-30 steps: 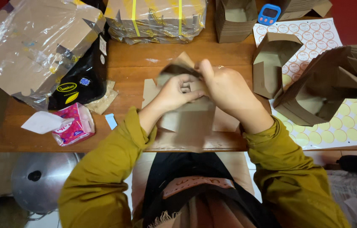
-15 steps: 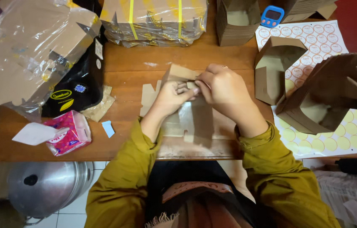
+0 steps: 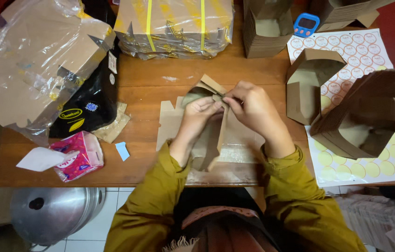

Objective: The person assembles small cardboard boxes by folding the flat pieces and securing the flaps. They handle multiple boxes, stacking the finished ones on the table.

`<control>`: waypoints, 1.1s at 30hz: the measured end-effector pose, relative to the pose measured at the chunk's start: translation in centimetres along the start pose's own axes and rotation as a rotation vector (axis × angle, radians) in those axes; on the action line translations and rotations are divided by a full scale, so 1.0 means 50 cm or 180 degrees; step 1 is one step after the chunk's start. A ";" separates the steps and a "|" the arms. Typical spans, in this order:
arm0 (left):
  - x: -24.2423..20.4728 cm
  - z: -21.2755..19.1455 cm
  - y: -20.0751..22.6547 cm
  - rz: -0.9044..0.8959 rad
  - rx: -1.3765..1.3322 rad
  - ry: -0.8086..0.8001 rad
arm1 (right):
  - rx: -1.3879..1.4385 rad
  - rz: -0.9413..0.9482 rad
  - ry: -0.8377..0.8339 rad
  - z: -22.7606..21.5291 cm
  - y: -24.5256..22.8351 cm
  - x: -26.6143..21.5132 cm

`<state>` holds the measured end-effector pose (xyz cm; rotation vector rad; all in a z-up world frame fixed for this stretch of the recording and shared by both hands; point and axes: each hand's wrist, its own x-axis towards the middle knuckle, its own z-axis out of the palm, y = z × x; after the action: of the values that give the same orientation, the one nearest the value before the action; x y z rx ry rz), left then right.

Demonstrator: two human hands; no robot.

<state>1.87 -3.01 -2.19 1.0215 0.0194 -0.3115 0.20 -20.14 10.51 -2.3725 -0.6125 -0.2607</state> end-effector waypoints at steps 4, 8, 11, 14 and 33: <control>-0.004 0.009 0.002 0.0125 0.0037 0.0134 | 0.0257 0.0146 0.0211 0.021 0.010 -0.015; -0.036 0.037 0.041 0.0440 0.0454 0.0312 | 0.0756 0.0259 0.0483 0.034 0.016 -0.021; -0.035 0.032 0.025 0.0727 0.0841 0.0349 | 0.0777 0.0301 0.0565 0.035 0.008 -0.024; -0.018 -0.001 -0.020 0.0860 0.0769 0.0376 | 0.0669 0.0345 0.0509 0.031 -0.010 -0.026; -0.013 -0.030 -0.044 0.1144 0.0687 0.0343 | 0.0754 0.0017 0.0544 0.027 -0.034 -0.023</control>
<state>0.83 -2.65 -4.73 1.2314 -0.1016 0.0717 -1.61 -18.55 10.07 -2.0993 -0.5252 -0.3638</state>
